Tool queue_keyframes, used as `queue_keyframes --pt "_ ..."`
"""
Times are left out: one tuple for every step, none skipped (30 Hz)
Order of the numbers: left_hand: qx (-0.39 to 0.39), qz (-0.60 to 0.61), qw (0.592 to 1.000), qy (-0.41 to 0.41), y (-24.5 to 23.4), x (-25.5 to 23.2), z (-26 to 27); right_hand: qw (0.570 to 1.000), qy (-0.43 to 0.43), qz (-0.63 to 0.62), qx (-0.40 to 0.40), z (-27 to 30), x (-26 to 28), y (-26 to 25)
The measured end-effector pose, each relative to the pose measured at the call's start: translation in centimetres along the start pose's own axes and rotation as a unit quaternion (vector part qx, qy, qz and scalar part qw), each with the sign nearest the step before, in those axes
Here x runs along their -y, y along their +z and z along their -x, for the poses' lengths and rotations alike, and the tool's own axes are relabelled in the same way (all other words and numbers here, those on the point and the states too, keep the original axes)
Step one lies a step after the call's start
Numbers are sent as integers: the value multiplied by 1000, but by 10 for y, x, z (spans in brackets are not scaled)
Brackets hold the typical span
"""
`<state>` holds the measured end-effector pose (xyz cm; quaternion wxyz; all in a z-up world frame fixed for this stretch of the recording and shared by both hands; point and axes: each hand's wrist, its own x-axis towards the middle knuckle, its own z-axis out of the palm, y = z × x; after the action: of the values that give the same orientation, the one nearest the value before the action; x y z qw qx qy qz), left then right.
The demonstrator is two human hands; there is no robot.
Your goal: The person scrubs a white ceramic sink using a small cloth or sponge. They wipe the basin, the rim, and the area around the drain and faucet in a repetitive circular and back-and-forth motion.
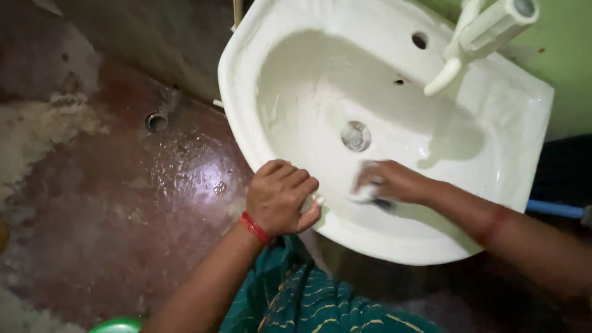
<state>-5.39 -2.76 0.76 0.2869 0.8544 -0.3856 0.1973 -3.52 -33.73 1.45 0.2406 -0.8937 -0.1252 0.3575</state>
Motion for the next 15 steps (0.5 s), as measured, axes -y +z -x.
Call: queue_keyframes --pt "-18 5 1000 -6 2 -4 1 999 3 25 24 14 -7 -4" --pt "-16 4 1000 -5 2 -3 0 999 -7 49 16 11 -9 -5" --pt "-14 3 1000 -4 3 -1 -2 997 -18 74 7 6 -12 -7" --pt "-11 3 1000 -3 3 0 -2 995 -28 97 -1 -1 -14 -6" --pt "-12 1 1000 -6 4 -2 -2 992 -41 114 -31 -24 -11 -4" --pt "-13 -3 1000 -7 4 -1 -2 988 -57 131 -63 -59 -2 -4" --pt "-14 -8 1000 -7 3 -1 -2 972 -99 174 -124 -88 7 -9" --pt "-9 -21 1000 -10 3 -3 -2 960 -131 122 -214 -114 18 -14" --pt "-5 -33 999 -13 3 -3 -2 954 -149 99 -239 -127 26 -14" --pt "-3 -45 999 -15 3 -5 -2 947 -166 78 -263 -132 30 -15" --pt "-10 -41 999 -19 3 -6 -2 954 -161 81 -241 -125 26 -14" --pt "-17 -36 999 -22 2 -7 -1 960 -154 82 -219 -112 19 -10" --pt "-24 -31 999 -26 2 -8 0 966 -147 84 -197 -97 10 -7" --pt "-31 -23 999 -27 1 -8 0 945 -250 160 -140 -69 -3 -6" --pt "-39 -16 999 -27 0 -8 -1 980 -160 116 -39 -44 -14 -9"
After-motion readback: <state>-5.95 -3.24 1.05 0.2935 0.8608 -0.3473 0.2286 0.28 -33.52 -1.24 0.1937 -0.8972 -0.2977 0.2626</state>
